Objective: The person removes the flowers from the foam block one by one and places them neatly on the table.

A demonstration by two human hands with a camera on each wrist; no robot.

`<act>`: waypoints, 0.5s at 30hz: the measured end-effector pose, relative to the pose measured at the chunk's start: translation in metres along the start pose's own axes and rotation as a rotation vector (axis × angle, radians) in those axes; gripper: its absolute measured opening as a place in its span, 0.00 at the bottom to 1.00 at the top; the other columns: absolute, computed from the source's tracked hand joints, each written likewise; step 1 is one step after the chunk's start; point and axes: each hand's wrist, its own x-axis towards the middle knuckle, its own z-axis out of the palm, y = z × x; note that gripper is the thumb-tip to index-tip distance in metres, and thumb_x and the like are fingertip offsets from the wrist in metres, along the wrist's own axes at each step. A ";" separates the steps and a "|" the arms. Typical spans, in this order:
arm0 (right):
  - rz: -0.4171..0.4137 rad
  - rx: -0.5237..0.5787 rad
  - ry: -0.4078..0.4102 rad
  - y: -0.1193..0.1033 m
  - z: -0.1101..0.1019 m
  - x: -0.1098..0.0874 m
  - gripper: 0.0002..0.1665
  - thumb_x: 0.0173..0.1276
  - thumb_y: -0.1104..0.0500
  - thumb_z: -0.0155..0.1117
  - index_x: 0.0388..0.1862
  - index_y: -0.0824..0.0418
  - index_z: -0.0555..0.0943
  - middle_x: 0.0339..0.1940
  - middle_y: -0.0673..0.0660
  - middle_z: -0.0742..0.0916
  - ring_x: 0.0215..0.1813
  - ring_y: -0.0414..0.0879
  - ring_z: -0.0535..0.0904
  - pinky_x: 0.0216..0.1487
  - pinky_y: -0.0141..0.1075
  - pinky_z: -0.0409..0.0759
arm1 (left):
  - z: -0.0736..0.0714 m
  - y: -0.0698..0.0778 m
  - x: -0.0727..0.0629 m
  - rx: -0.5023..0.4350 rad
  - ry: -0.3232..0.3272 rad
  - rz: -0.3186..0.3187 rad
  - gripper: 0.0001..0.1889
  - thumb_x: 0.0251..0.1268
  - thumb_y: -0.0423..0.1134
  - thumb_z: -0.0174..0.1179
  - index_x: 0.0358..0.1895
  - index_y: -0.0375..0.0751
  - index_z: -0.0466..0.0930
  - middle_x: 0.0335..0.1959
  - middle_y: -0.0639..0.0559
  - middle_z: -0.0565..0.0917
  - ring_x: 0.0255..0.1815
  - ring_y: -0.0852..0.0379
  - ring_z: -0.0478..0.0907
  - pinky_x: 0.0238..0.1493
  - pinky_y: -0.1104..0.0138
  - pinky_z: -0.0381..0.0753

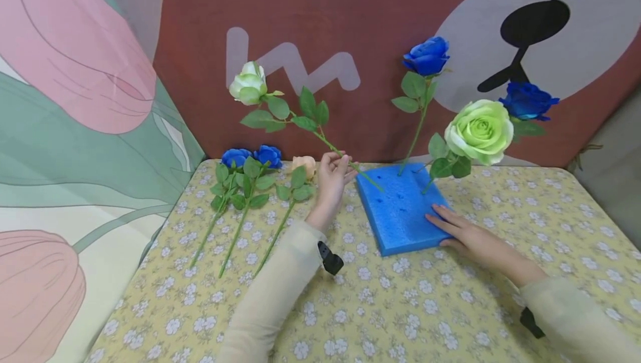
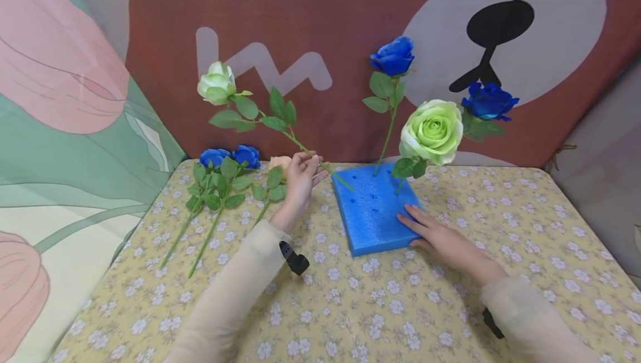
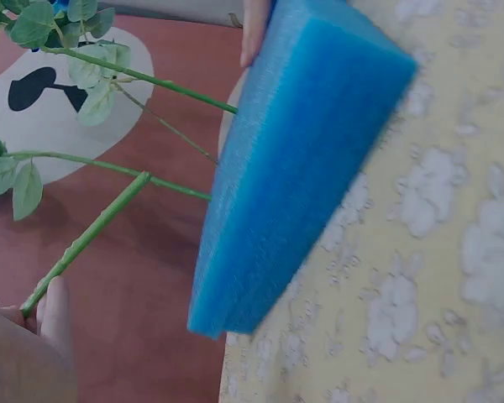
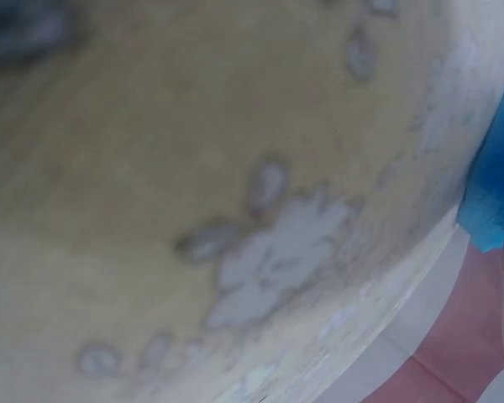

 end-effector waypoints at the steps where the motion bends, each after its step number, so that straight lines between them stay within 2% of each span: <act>1: 0.006 -0.001 0.000 0.000 0.000 -0.001 0.40 0.62 0.59 0.67 0.72 0.53 0.65 0.74 0.62 0.66 0.76 0.40 0.51 0.54 0.51 0.80 | -0.002 -0.001 -0.001 0.012 -0.004 -0.009 0.12 0.73 0.33 0.48 0.54 0.29 0.66 0.35 0.55 0.75 0.34 0.62 0.80 0.54 0.55 0.83; 3: 0.020 0.001 -0.004 0.001 -0.001 -0.003 0.39 0.63 0.59 0.67 0.73 0.53 0.65 0.74 0.62 0.66 0.76 0.44 0.55 0.54 0.51 0.80 | -0.005 -0.004 -0.003 0.039 -0.015 -0.031 0.13 0.73 0.33 0.49 0.55 0.31 0.67 0.38 0.50 0.77 0.33 0.61 0.79 0.55 0.53 0.83; 5: 0.033 0.003 -0.006 0.001 -0.002 -0.005 0.40 0.63 0.58 0.67 0.73 0.52 0.64 0.74 0.62 0.66 0.75 0.47 0.58 0.53 0.51 0.80 | -0.009 -0.005 -0.006 0.069 -0.028 -0.063 0.14 0.73 0.33 0.49 0.57 0.33 0.67 0.41 0.46 0.78 0.32 0.61 0.78 0.53 0.56 0.84; 7: 0.044 0.002 -0.008 0.002 -0.003 -0.006 0.40 0.63 0.58 0.67 0.73 0.51 0.64 0.74 0.62 0.67 0.75 0.45 0.56 0.53 0.50 0.81 | -0.014 -0.005 -0.009 0.095 -0.048 -0.096 0.15 0.73 0.34 0.49 0.60 0.36 0.67 0.46 0.40 0.77 0.32 0.60 0.77 0.52 0.58 0.85; 9: 0.049 -0.001 -0.014 0.003 -0.003 -0.008 0.40 0.63 0.58 0.66 0.73 0.51 0.63 0.74 0.63 0.67 0.76 0.42 0.53 0.53 0.50 0.81 | -0.019 -0.006 -0.013 0.121 -0.070 -0.131 0.18 0.74 0.33 0.49 0.63 0.37 0.65 0.45 0.40 0.77 0.32 0.61 0.77 0.51 0.60 0.85; 11: 0.051 -0.003 -0.015 0.004 -0.004 -0.010 0.40 0.63 0.59 0.66 0.73 0.52 0.63 0.73 0.64 0.67 0.74 0.37 0.48 0.52 0.50 0.81 | -0.025 -0.007 -0.015 0.145 -0.095 -0.156 0.19 0.74 0.33 0.49 0.64 0.38 0.65 0.43 0.44 0.78 0.33 0.60 0.79 0.53 0.58 0.84; 12: 0.055 -0.005 -0.019 0.004 -0.004 -0.011 0.40 0.63 0.59 0.66 0.73 0.53 0.63 0.73 0.65 0.67 0.74 0.35 0.46 0.52 0.50 0.81 | -0.028 -0.007 -0.016 0.156 -0.106 -0.169 0.18 0.73 0.32 0.48 0.64 0.38 0.65 0.43 0.43 0.78 0.34 0.60 0.80 0.53 0.57 0.84; 13: 0.057 -0.003 -0.020 0.004 -0.004 -0.012 0.40 0.63 0.59 0.66 0.73 0.53 0.63 0.73 0.65 0.67 0.74 0.35 0.46 0.52 0.50 0.81 | -0.031 -0.008 -0.017 0.173 -0.113 -0.191 0.18 0.73 0.32 0.49 0.63 0.39 0.65 0.42 0.45 0.79 0.34 0.59 0.81 0.54 0.57 0.84; 15: 0.059 -0.006 -0.016 0.005 -0.005 -0.013 0.40 0.63 0.60 0.66 0.73 0.53 0.64 0.73 0.65 0.67 0.74 0.34 0.45 0.52 0.49 0.82 | -0.038 -0.009 -0.018 0.212 -0.130 -0.231 0.16 0.73 0.32 0.49 0.62 0.40 0.66 0.44 0.42 0.79 0.36 0.57 0.83 0.53 0.58 0.85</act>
